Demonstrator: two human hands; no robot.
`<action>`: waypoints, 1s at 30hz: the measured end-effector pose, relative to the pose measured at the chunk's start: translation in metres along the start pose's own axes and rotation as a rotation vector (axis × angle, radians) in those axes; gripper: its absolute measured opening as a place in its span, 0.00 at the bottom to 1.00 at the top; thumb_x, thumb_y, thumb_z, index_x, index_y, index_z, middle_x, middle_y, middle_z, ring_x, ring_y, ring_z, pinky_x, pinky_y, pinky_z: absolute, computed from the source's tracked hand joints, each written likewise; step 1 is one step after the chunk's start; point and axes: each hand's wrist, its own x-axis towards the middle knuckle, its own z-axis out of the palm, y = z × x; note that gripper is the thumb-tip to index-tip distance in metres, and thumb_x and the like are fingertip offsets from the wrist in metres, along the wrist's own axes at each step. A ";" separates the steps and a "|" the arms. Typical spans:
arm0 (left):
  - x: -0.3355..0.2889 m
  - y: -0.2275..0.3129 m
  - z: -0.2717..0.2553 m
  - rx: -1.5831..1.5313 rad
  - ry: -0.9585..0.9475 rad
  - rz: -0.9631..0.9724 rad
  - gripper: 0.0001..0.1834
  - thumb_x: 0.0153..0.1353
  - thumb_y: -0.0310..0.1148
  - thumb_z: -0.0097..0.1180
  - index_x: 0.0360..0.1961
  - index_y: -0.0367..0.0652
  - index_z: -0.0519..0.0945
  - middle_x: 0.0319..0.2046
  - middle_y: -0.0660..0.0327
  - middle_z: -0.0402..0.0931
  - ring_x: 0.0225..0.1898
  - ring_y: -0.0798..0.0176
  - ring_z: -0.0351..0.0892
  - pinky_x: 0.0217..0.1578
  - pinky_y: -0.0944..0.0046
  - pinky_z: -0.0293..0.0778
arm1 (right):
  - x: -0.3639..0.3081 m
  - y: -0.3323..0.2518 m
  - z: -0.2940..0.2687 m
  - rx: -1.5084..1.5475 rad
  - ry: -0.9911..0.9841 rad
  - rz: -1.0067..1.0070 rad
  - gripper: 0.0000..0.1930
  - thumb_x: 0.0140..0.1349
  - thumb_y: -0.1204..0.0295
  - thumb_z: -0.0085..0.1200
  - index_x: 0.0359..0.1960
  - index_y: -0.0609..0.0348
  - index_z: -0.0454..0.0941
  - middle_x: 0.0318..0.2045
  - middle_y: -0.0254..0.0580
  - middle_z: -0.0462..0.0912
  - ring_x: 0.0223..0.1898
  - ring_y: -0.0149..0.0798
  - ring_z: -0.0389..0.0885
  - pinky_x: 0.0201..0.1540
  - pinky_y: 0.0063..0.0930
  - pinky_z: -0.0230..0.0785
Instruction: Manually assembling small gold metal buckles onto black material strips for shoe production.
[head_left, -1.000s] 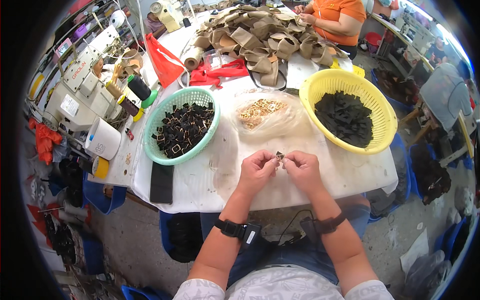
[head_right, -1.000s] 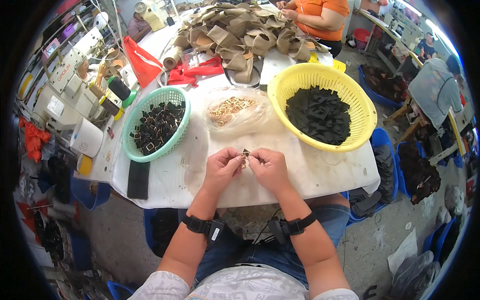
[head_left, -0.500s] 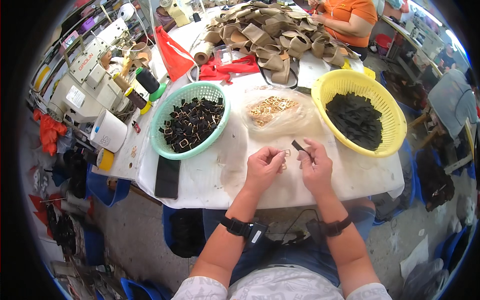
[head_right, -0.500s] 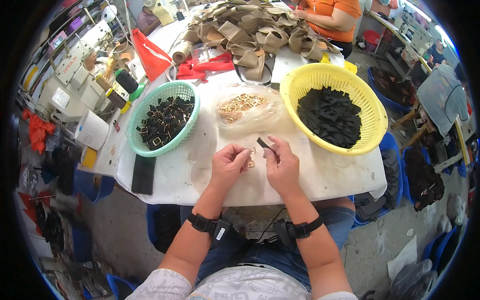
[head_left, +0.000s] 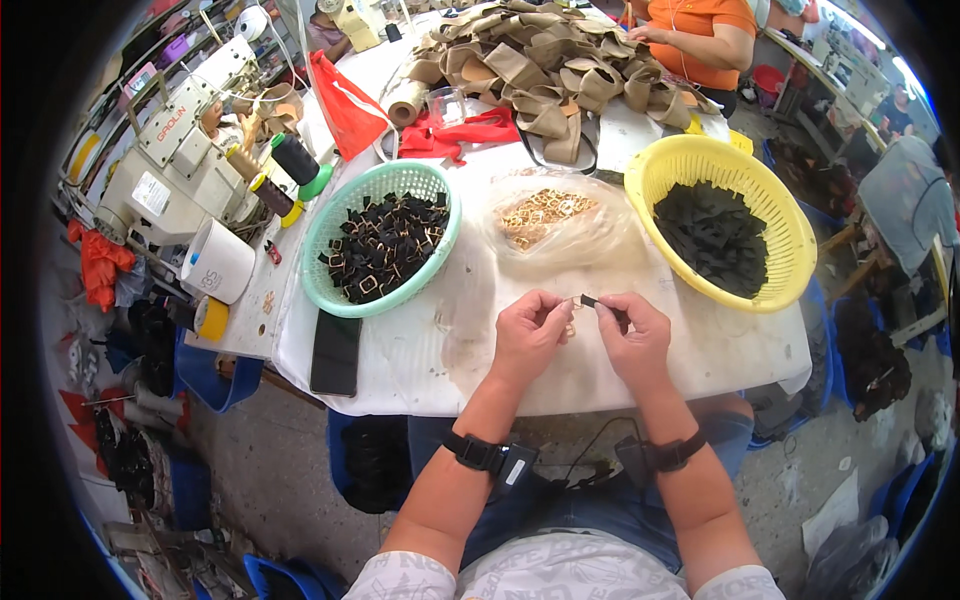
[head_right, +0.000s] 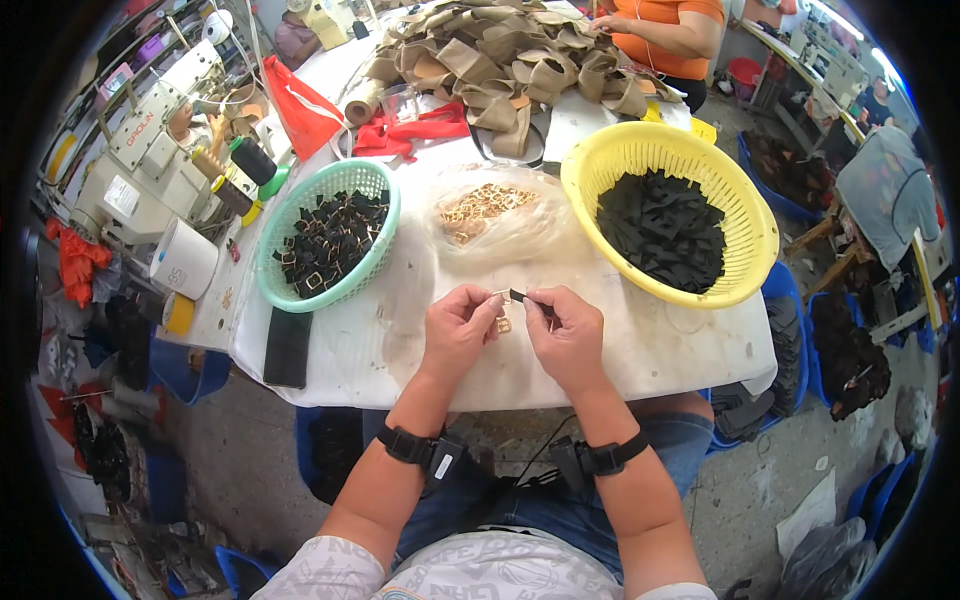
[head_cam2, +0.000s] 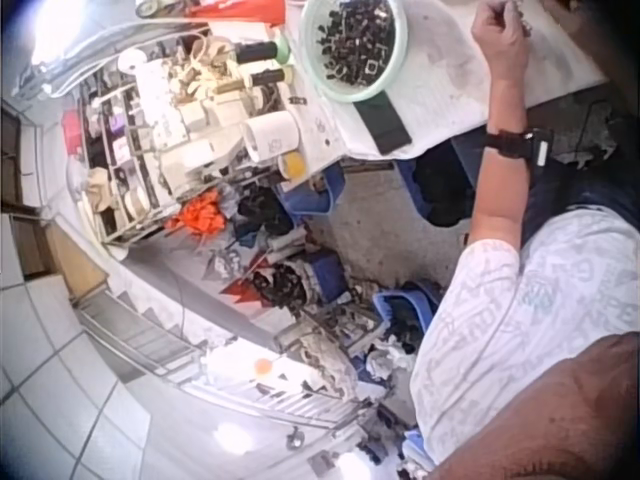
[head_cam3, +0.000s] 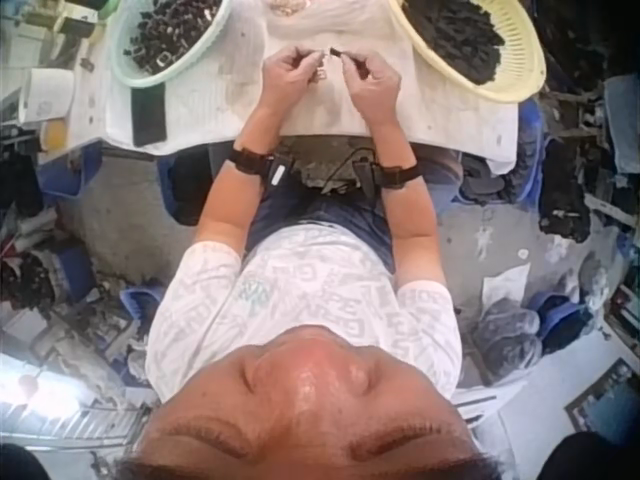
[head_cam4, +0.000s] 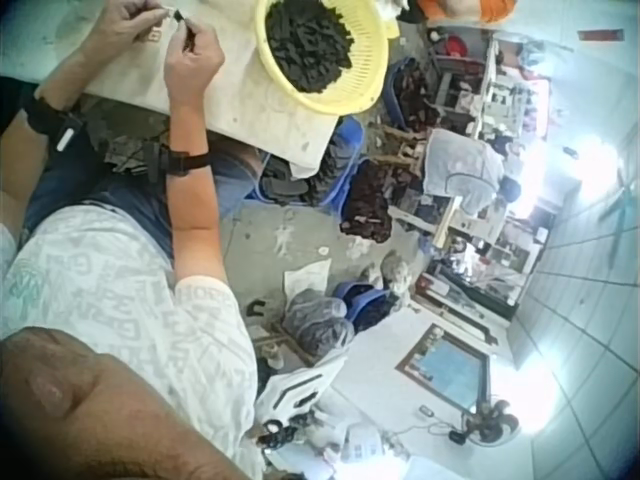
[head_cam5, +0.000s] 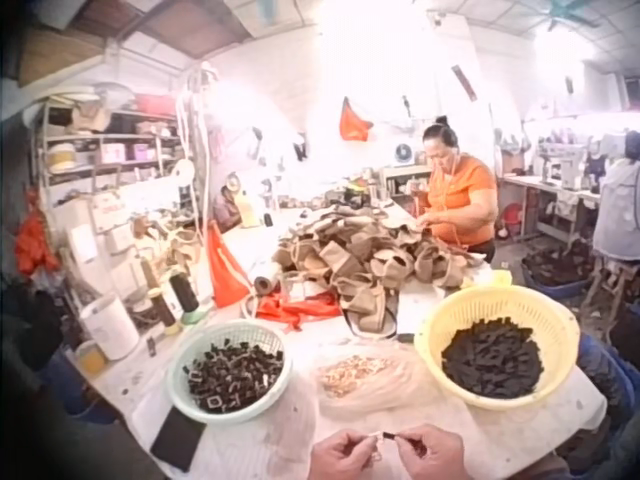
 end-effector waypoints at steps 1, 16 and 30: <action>0.000 0.000 0.001 0.001 -0.002 0.004 0.06 0.62 0.27 0.57 0.30 0.35 0.78 0.21 0.65 0.77 0.20 0.77 0.72 0.21 0.76 0.68 | 0.000 0.002 0.001 -0.042 -0.002 -0.042 0.04 0.55 0.84 0.57 0.31 0.65 0.78 0.22 0.37 0.78 0.20 0.25 0.73 0.23 0.18 0.65; -0.004 -0.004 0.007 0.199 0.051 0.138 0.03 0.58 0.23 0.59 0.30 0.33 0.79 0.21 0.64 0.78 0.20 0.76 0.74 0.21 0.76 0.70 | -0.001 0.008 0.003 -0.161 -0.007 -0.125 0.05 0.48 0.84 0.58 0.27 0.64 0.77 0.19 0.45 0.78 0.18 0.38 0.78 0.21 0.26 0.68; 0.000 0.004 0.005 -0.002 0.007 0.073 0.02 0.60 0.23 0.57 0.32 0.35 0.79 0.23 0.63 0.78 0.20 0.74 0.75 0.19 0.75 0.69 | 0.005 0.005 0.002 -0.122 -0.144 -0.097 0.07 0.57 0.84 0.50 0.38 0.65 0.77 0.28 0.49 0.79 0.27 0.45 0.80 0.29 0.31 0.71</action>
